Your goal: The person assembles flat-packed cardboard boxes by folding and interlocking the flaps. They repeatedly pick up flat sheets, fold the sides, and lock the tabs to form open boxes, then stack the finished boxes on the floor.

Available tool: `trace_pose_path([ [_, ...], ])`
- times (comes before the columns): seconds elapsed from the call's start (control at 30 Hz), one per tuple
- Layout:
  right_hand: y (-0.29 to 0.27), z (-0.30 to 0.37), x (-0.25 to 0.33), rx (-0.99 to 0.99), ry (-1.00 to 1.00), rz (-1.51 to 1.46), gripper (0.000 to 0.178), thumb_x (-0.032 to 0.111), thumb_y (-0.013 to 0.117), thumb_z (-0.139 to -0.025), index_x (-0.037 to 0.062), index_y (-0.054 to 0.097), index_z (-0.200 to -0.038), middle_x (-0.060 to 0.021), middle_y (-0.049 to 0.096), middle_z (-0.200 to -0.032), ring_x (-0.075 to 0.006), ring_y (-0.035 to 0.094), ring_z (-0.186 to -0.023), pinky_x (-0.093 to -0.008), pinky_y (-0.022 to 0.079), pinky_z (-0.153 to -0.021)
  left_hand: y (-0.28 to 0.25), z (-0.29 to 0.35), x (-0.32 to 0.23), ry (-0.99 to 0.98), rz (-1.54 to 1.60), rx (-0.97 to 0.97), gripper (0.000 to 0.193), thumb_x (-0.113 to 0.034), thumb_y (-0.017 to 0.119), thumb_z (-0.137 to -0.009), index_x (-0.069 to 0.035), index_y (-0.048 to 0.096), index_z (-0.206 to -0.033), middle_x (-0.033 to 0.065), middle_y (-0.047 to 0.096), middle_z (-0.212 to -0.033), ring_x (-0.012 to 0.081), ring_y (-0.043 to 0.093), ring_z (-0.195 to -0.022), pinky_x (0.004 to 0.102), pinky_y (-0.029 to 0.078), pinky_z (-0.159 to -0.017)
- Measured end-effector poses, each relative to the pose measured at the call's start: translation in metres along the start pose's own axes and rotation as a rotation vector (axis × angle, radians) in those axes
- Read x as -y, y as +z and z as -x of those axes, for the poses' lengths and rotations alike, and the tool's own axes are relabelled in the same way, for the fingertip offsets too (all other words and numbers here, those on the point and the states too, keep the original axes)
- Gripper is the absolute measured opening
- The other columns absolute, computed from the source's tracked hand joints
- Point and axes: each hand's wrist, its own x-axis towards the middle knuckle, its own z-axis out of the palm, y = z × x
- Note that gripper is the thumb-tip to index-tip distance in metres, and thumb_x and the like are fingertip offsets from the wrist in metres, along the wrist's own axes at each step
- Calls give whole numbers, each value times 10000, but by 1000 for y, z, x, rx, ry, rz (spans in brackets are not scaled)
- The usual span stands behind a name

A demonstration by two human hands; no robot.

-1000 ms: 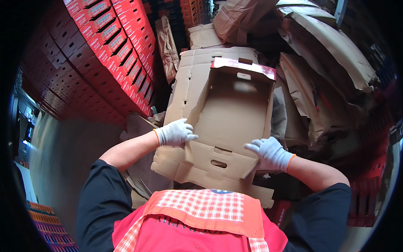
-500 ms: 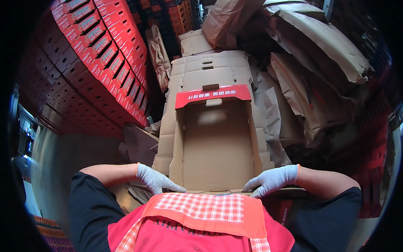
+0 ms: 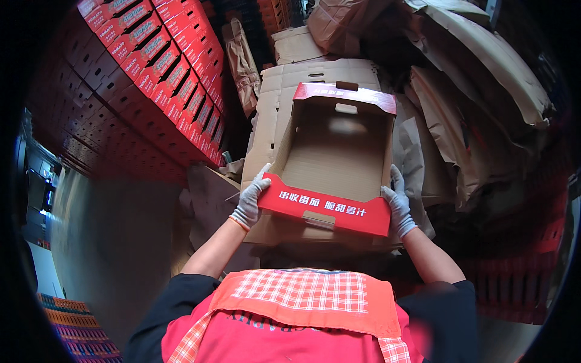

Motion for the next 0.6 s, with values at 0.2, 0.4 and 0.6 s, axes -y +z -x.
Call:
trace_pose_path([
  [0.2,-19,-35,84,41,123,-115,661,32,530,-792,23,424,-1445,-46,614,-1050,-84,563,-815,-215,486,-794,54,11,2,128,352,-171,615,-224,533,-942,8,368,-1487,123,455,-1477,212,471,-1328,360,379,-1127],
  [0.4,109,3,255,182,-257,784,778,86,577,-717,-7,370,-1461,-156,542,-1286,-202,574,-1084,-301,470,-954,114,36,53,-321,741,-37,282,-275,504,-917,-64,591,-1082,128,632,-1149,269,601,-1113,440,480,-1011],
  [0.6,200,22,239,698,-727,1555,575,186,699,-724,58,575,-1271,-275,586,-1257,-409,622,-1100,-437,517,-899,114,61,35,-220,-532,844,425,-278,594,-912,-60,564,-1275,142,645,-1197,291,660,-1005,448,539,-839],
])
